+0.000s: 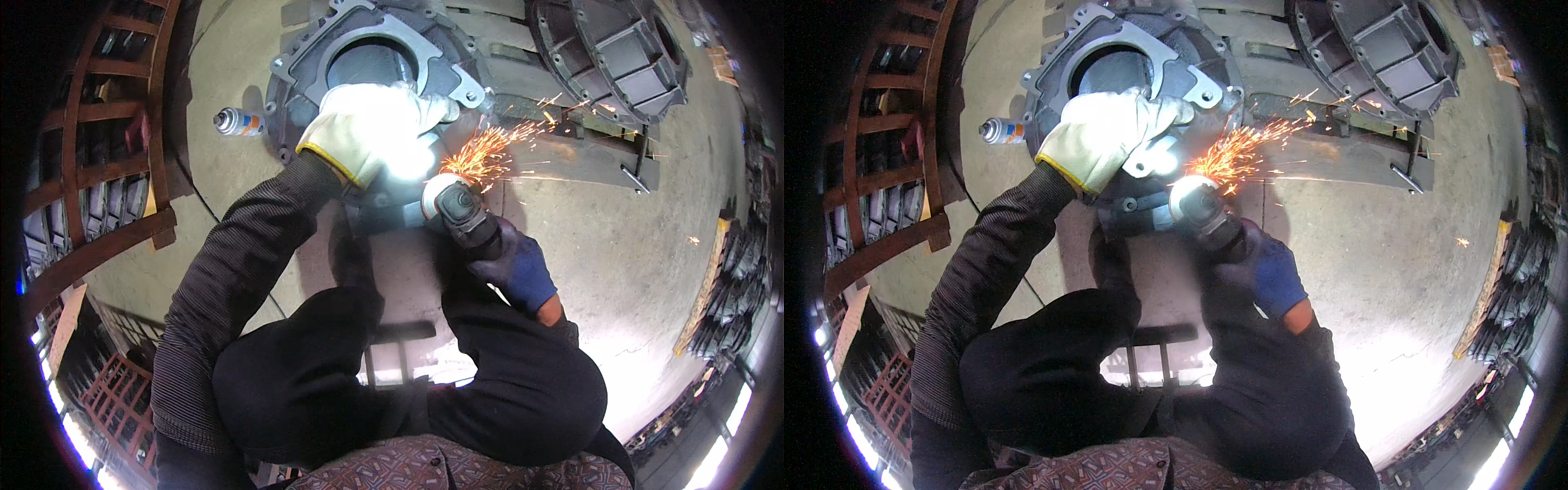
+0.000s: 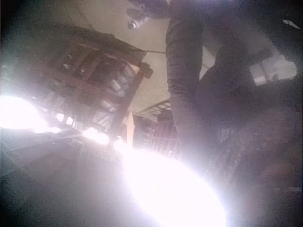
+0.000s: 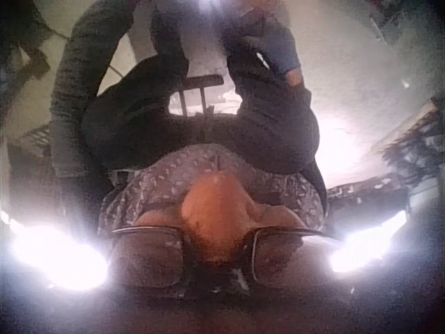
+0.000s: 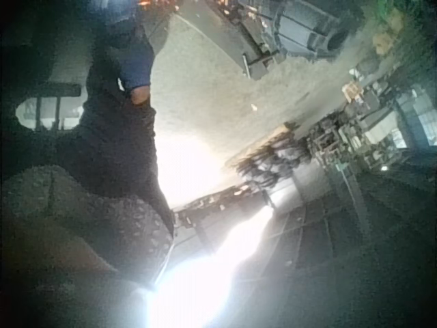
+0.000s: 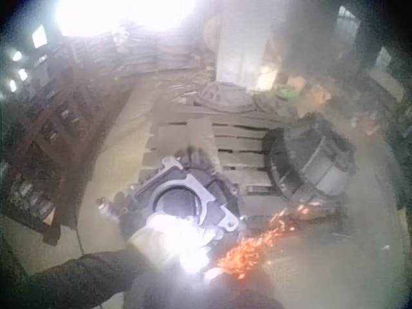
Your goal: The person uses an angle grinder to smooth the edges of large metal parts in a workshop. They pick up a part, grind its edges while sparks fly, then place it on a rack and repeat the process with another part.
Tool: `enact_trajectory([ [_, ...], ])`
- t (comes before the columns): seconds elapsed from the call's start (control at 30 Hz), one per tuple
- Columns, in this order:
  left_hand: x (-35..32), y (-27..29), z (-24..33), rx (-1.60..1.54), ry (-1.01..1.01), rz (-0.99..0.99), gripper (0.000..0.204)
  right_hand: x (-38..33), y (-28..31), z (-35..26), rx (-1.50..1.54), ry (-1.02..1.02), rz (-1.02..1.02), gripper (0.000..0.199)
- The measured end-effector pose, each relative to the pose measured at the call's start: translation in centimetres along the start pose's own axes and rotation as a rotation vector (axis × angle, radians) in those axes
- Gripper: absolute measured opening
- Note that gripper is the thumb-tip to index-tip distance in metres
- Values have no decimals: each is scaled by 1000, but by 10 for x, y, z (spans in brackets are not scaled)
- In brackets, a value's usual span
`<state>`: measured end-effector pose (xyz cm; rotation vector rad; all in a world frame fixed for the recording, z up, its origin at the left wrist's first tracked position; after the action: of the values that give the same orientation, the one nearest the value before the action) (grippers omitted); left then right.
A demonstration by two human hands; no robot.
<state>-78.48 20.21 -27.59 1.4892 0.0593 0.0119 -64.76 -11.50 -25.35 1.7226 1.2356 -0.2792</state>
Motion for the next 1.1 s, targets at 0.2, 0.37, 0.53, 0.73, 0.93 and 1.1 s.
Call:
enact_trajectory([
  [0.2,23,8,-28,-117,-95,53,30,-28,17,-37,145,65,111,72],
  [0.37,26,28,-35,-59,-135,99,32,-36,21,-43,98,-36,48,70],
  [0.53,29,35,6,110,-146,188,38,-21,11,-23,113,-78,-18,74],
  [0.73,36,24,11,127,-92,171,37,-1,-1,-2,-4,48,-4,78],
  [0.93,41,25,11,87,-82,115,37,3,-6,6,-56,76,-2,83],
  [1.1,28,17,6,94,-126,131,34,-4,2,-13,-34,40,25,70],
])
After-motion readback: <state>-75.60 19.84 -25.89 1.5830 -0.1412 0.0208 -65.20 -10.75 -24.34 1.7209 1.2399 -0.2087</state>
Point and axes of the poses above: each hand's wrist, its own x-axis towards the middle knuckle, its own y-axis out of the back of the hand, z = x × y, the point moved 2 cm from there along x, towards the middle knuckle, and after that the axes turned 5 degrees about -y, right-handed, at the moved point
